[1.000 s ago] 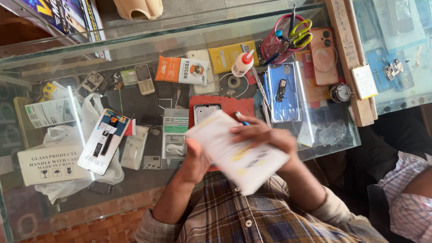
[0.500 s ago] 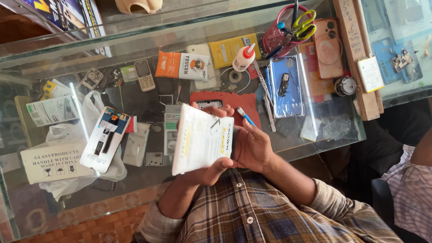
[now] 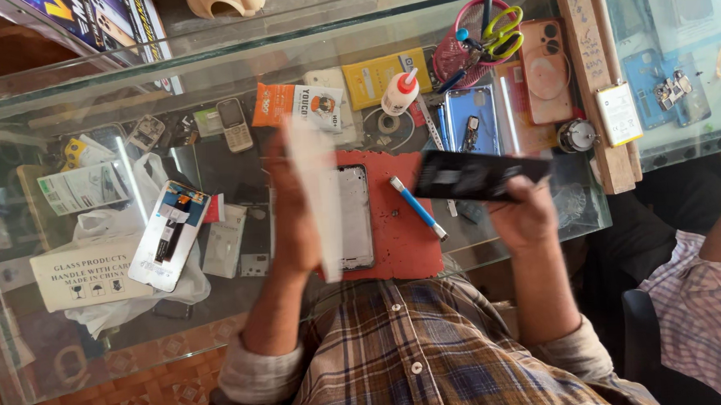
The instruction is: The person holds a phone frame and uses a small brush and a pry tool to scrape and brush old adhesive off the frame edges. They apply liquid from a bottle onto the frame, continue brushing and scraping the edges, then pick up a new screen and align it onto the frame.
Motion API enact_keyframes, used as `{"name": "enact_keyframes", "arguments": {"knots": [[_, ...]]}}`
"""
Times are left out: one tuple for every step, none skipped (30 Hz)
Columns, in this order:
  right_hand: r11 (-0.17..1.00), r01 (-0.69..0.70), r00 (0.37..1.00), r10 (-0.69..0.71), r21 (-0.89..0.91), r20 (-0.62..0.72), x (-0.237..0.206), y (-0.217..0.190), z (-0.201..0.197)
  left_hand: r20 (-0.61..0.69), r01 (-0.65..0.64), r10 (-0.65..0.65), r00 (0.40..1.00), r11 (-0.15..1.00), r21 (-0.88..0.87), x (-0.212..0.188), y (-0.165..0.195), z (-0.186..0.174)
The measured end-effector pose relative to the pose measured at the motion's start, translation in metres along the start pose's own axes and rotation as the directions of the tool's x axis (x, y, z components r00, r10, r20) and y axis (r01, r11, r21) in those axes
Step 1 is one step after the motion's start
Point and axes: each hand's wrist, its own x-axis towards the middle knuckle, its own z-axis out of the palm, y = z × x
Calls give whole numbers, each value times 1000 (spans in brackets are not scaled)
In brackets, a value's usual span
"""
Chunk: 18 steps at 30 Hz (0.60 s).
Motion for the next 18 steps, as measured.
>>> {"name": "enact_keyframes", "arguments": {"knots": [[998, 18, 1000, -17, 66, -9, 1, -9, -7, 30, -10, 5, 1000, 986, 169, 1, -11, 16], [991, 38, 999, -36, 129, -20, 1, -19, -16, 63, -24, 4, 998, 944, 330, 3, -22, 31], [980, 59, 998, -54, 191, -31, 0, -25, -21, 116, -43, -4, 993, 916, 400, 5, -31, 45], [969, 71, 997, -70, 236, -14, -2, -29, -25, 167, -64, -16, 986, 882, 468, 8, -40, 60], [956, 81, 996, -85, 281, 2, -5, -34, -29, 193, -92, 1, 981, 880, 466, 11, -49, 77], [941, 91, 994, -104, 327, 20, -6, -37, -32, 220, -123, 21, 975, 877, 464, 17, -57, 94], [962, 81, 996, -84, 261, -1, -7, -38, -33, 247, -155, 41, 968, 874, 460, 21, -62, 105], [979, 69, 998, -66, 194, -24, -9, -38, -33, 279, -163, 19, 960, 848, 504, 26, -65, 111], [990, 58, 997, -52, 127, -47, -9, -37, -32, 311, -176, -3, 950, 819, 546, 30, -66, 117], [989, 7, 1000, -3, 151, -30, -9, -36, -30, 339, -187, -28, 940, 790, 584, 32, -64, 120], [984, -45, 999, 47, 175, -8, -9, -31, -27, 334, -212, -17, 943, 740, 638, 30, -60, 119], [975, -97, 995, 96, 199, 15, -9, -27, -23, 329, -236, -6, 944, 686, 688, 26, -53, 114], [967, -152, 988, 143, 206, 55, -9, -23, -18, 324, -255, 4, 946, 628, 735, 21, -45, 107], [954, -210, 976, 193, 213, 97, -10, -17, -13, 279, -241, 13, 960, 545, 803, 16, -37, 98], [938, -269, 960, 242, 220, 140, -12, -9, -7, 235, -220, 26, 972, 454, 863, 12, -28, 87], [925, -304, 949, 273, 229, 155, -13, -2, -1, 190, -193, 44, 981, 359, 913, 9, -22, 77], [910, -340, 937, 305, 237, 171, -16, 6, 6, 145, -147, 29, 989, 270, 952, 9, -17, 68], [894, -377, 922, 338, 241, 187, -17, 12, 13, 95, -97, 19, 995, 182, 979, 8, -13, 61]]}}
